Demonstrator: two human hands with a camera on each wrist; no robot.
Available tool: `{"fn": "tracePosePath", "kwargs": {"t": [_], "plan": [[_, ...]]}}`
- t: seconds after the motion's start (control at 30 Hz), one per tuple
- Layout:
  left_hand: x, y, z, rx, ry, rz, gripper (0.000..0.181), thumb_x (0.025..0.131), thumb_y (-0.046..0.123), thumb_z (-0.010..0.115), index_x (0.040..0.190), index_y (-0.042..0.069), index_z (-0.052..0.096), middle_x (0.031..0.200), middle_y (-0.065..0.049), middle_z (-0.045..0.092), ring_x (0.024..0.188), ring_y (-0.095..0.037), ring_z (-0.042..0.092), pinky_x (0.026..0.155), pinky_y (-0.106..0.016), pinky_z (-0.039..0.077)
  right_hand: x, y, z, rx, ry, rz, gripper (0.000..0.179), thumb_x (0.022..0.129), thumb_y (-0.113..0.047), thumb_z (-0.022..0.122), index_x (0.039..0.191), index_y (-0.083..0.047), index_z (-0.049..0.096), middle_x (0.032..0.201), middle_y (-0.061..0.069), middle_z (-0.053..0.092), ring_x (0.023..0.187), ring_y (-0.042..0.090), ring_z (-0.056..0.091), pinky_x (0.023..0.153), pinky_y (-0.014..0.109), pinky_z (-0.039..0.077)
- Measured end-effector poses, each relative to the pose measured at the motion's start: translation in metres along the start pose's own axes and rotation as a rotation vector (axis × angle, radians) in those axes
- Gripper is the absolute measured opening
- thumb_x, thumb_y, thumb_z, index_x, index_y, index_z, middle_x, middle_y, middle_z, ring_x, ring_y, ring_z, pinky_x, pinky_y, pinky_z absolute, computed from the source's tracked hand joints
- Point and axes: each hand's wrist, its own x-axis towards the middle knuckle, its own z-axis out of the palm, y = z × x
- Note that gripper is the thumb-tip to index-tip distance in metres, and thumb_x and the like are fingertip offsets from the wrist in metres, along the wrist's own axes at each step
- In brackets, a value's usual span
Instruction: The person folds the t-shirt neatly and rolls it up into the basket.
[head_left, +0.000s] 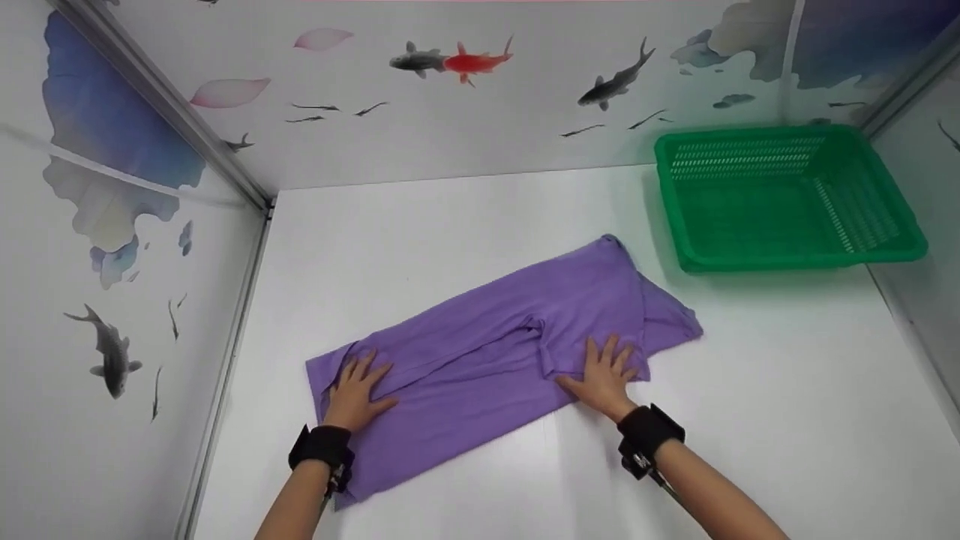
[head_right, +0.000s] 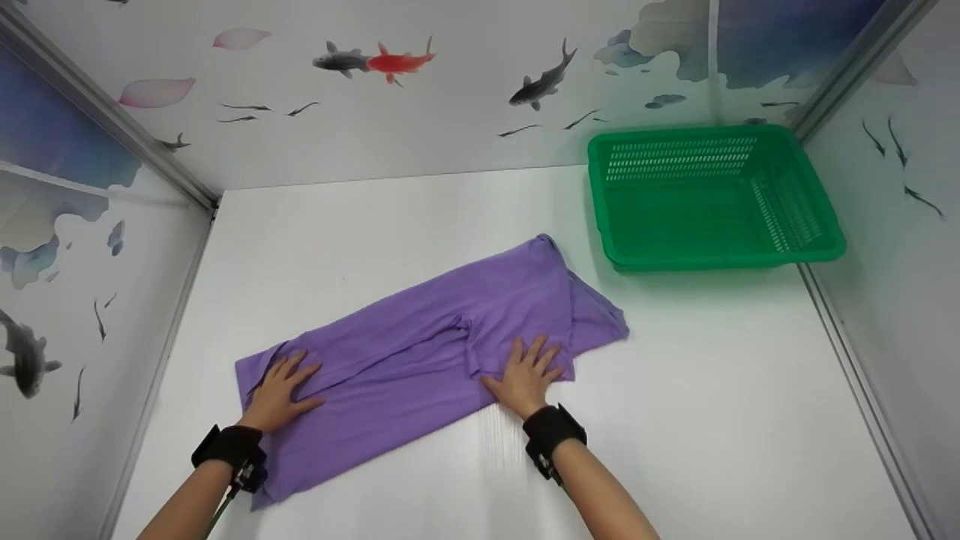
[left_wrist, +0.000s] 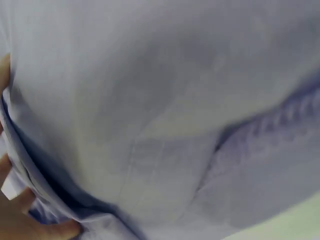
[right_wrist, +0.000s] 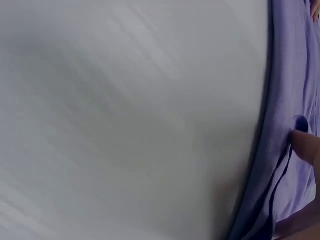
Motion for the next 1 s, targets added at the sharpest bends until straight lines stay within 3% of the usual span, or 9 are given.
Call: {"fn": "tracePosePath", "kwargs": {"t": [0.17, 0.27, 0.43, 0.53, 0.63, 0.7, 0.77, 0.87, 1.0], "plan": [[-0.005, 0.008, 0.001, 0.07, 0.028, -0.037, 0.055, 0.084, 0.032, 0.076, 0.13, 0.006, 0.062, 0.141, -0.023, 0.043, 0.125, -0.049, 0.037, 0.08, -0.072, 0.042, 0.047, 0.0, -0.016, -0.086, -0.088, -0.139, 0.094, 0.082, -0.034, 0.076, 0.147, 0.012, 0.025, 0.15, 0.043, 0.004, 0.135, 0.064, -0.004, 0.1, 0.079, 0.007], [-0.003, 0.019, 0.002, 0.109, 0.013, -0.002, 0.05, 0.085, 0.033, 0.074, 0.126, 0.005, 0.065, 0.129, -0.026, 0.047, 0.113, -0.049, 0.042, 0.077, -0.063, 0.048, 0.07, 0.0, -0.031, -0.161, -0.088, -0.159, 0.091, 0.083, -0.036, 0.075, 0.148, 0.008, 0.028, 0.152, 0.04, 0.008, 0.138, 0.061, 0.0, 0.102, 0.078, 0.006], [0.003, 0.043, -0.001, 0.111, -0.149, 0.087, 0.043, 0.09, 0.035, 0.068, 0.121, 0.006, 0.069, 0.114, -0.026, 0.051, 0.099, -0.045, 0.052, 0.08, -0.056, 0.049, 0.091, 0.002, -0.044, -0.32, 0.073, -0.112, 0.078, 0.086, -0.036, 0.07, 0.144, 0.003, 0.038, 0.151, 0.038, 0.018, 0.141, 0.055, 0.009, 0.105, 0.075, 0.005], [0.014, 0.053, -0.005, 0.102, -0.21, 0.114, 0.035, 0.092, 0.03, 0.067, 0.116, 0.005, 0.071, 0.108, -0.024, 0.057, 0.094, -0.042, 0.058, 0.076, -0.054, 0.052, 0.09, -0.001, -0.041, -0.324, 0.178, -0.127, 0.067, 0.087, -0.026, 0.07, 0.139, 0.006, 0.043, 0.148, 0.04, 0.024, 0.139, 0.055, 0.017, 0.106, 0.073, 0.01], [0.036, 0.059, -0.006, 0.158, -0.131, 0.178, 0.025, 0.09, 0.021, 0.069, 0.109, 0.004, 0.073, 0.104, -0.019, 0.061, 0.094, -0.036, 0.06, 0.074, -0.05, 0.053, 0.076, -0.007, -0.031, -0.261, 0.195, -0.168, 0.062, 0.088, -0.019, 0.07, 0.138, 0.007, 0.044, 0.146, 0.041, 0.026, 0.137, 0.056, 0.021, 0.104, 0.074, 0.014], [0.052, 0.06, -0.005, 0.208, -0.062, 0.215, 0.023, 0.089, 0.017, 0.07, 0.109, 0.005, 0.072, 0.11, -0.017, 0.062, 0.102, -0.035, 0.057, 0.076, -0.049, 0.052, 0.066, -0.015, -0.021, -0.204, 0.164, -0.184, 0.066, 0.087, -0.021, 0.071, 0.139, 0.009, 0.042, 0.146, 0.041, 0.026, 0.136, 0.057, 0.021, 0.103, 0.074, 0.015], [0.068, 0.063, -0.002, 0.251, -0.043, 0.246, 0.029, 0.088, 0.014, 0.072, 0.115, 0.006, 0.069, 0.122, -0.016, 0.059, 0.114, -0.034, 0.053, 0.083, -0.052, 0.05, 0.058, -0.024, -0.011, -0.157, 0.119, -0.173, 0.077, 0.085, -0.029, 0.074, 0.14, 0.01, 0.039, 0.146, 0.042, 0.023, 0.136, 0.058, 0.019, 0.103, 0.075, 0.015], [0.085, 0.07, 0.005, 0.264, -0.119, 0.26, 0.044, 0.087, 0.014, 0.073, 0.128, 0.006, 0.061, 0.14, -0.015, 0.051, 0.132, -0.033, 0.043, 0.097, -0.063, 0.039, 0.049, -0.033, 0.001, -0.113, 0.04, -0.125, 0.095, 0.079, -0.039, 0.078, 0.144, 0.011, 0.031, 0.148, 0.043, 0.017, 0.137, 0.06, 0.013, 0.104, 0.074, 0.012], [0.092, 0.078, 0.017, 0.289, -0.189, 0.236, 0.056, 0.085, 0.019, 0.076, 0.136, 0.007, 0.056, 0.148, -0.012, 0.046, 0.138, -0.029, 0.039, 0.101, -0.072, 0.027, 0.048, -0.035, 0.002, -0.118, -0.033, -0.086, 0.105, 0.077, -0.043, 0.079, 0.148, 0.011, 0.024, 0.151, 0.042, 0.009, 0.138, 0.06, 0.008, 0.105, 0.074, 0.008]]}}
